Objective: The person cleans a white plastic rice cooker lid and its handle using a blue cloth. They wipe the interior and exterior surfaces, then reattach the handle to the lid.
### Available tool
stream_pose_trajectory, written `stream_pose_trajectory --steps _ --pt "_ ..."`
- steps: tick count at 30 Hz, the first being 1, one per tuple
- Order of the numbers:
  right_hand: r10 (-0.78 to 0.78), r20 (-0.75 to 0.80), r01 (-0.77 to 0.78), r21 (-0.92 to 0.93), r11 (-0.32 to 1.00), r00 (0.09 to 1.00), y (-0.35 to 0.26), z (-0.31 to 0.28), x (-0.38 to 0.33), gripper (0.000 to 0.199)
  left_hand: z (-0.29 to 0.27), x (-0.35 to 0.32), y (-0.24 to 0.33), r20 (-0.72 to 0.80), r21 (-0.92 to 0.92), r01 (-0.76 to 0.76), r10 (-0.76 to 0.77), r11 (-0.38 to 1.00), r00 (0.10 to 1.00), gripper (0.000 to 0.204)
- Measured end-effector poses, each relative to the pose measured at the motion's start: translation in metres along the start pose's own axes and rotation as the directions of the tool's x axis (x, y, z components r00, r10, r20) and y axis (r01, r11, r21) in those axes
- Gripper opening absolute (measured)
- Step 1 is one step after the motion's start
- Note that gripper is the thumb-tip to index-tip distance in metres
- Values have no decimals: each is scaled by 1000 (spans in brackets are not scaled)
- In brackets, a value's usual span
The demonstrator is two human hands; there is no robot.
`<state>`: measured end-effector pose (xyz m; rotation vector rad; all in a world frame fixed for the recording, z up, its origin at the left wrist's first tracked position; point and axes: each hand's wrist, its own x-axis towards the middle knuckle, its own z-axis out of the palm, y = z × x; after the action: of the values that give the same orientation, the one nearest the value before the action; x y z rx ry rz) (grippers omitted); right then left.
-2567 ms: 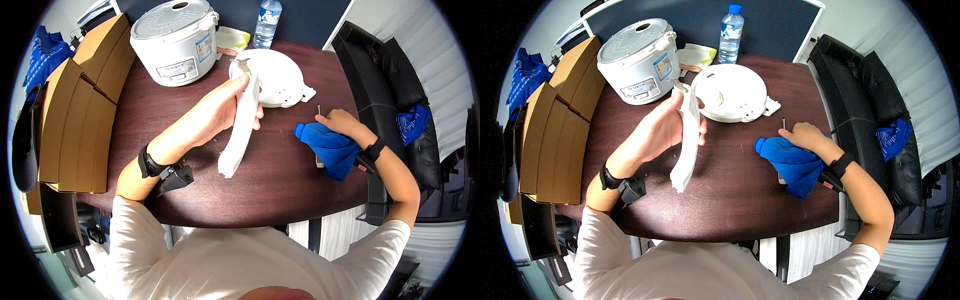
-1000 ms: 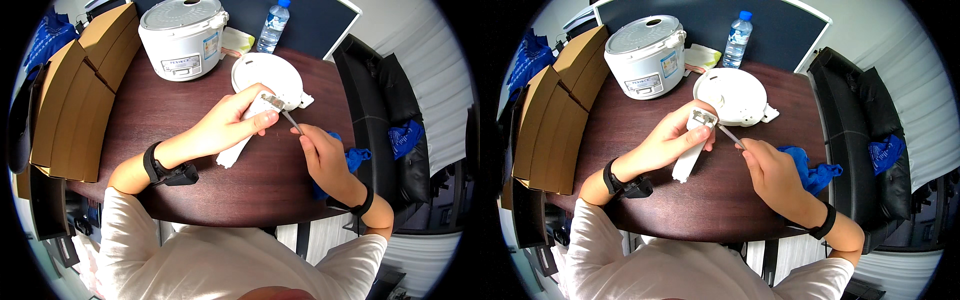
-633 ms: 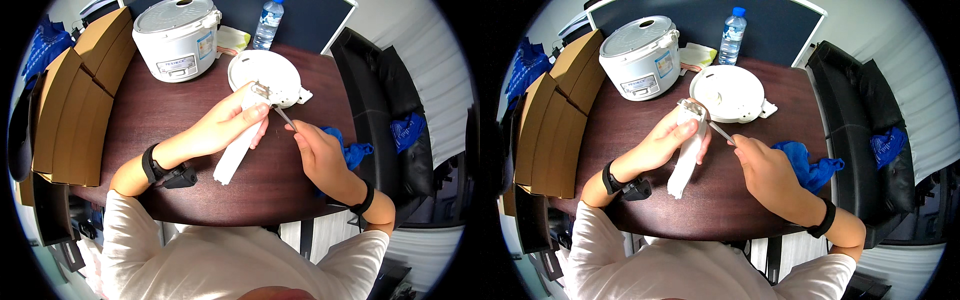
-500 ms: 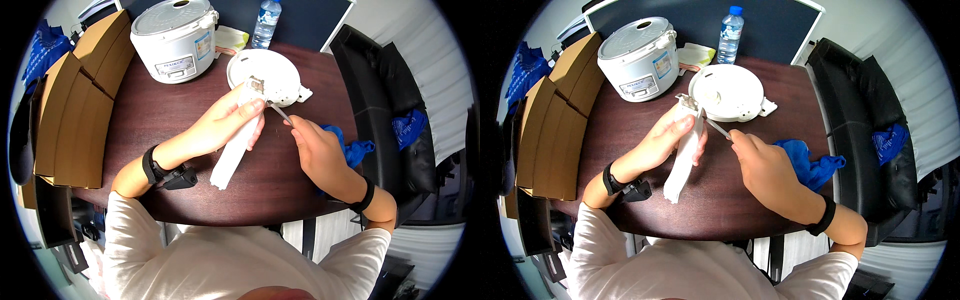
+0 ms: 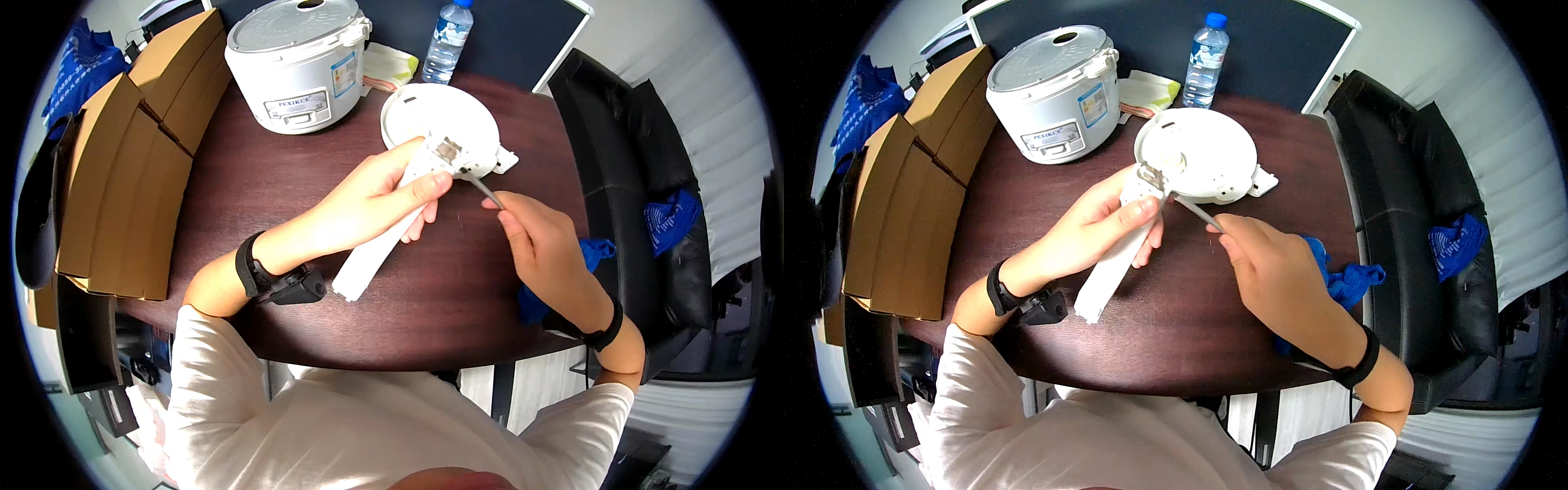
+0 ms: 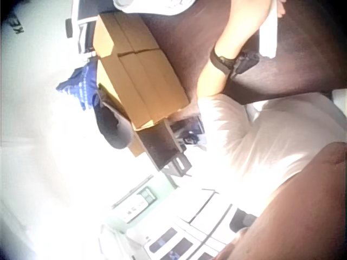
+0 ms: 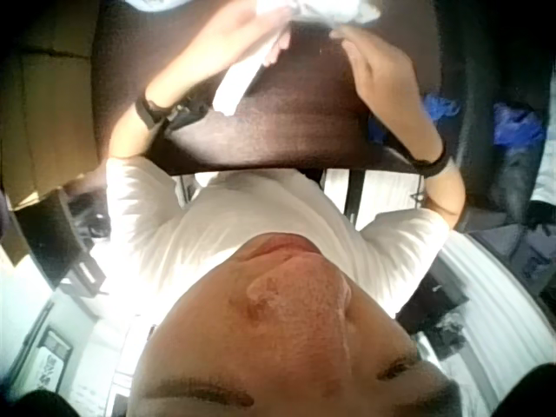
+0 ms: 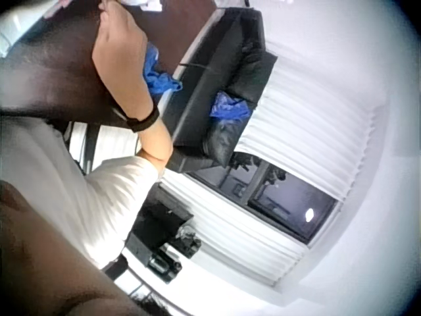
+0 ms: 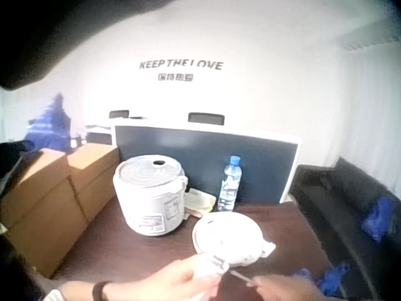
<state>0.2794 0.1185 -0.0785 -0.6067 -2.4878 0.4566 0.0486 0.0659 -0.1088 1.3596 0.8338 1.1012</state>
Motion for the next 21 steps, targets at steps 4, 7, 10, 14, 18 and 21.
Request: stream_pose_trajectory --steps 4,7,10,14,18,21 --pt "3 11 -2 -98 995 1000 -4 -6 -3 17 -1 -1 5 -21 107 2 0 994 1000 28" --pt "28 45 -20 -183 983 999 -12 -9 -3 18 0 -2 9 -22 259 -80 89 963 996 30" --pt "-15 54 32 -324 946 998 -15 -10 -3 18 2 -3 4 -26 415 -202 233 887 972 31" --pt "-10 138 83 -532 843 990 -21 -16 -1 20 2 -7 7 -25 551 -154 201 820 979 34" --pt "-48 205 156 -552 819 978 -13 -18 0 23 0 -5 3 53 610 -241 265 755 963 36" --pt "-70 266 212 -550 808 961 -12 -24 2 22 -4 -1 2 100 563 -239 222 791 970 36"
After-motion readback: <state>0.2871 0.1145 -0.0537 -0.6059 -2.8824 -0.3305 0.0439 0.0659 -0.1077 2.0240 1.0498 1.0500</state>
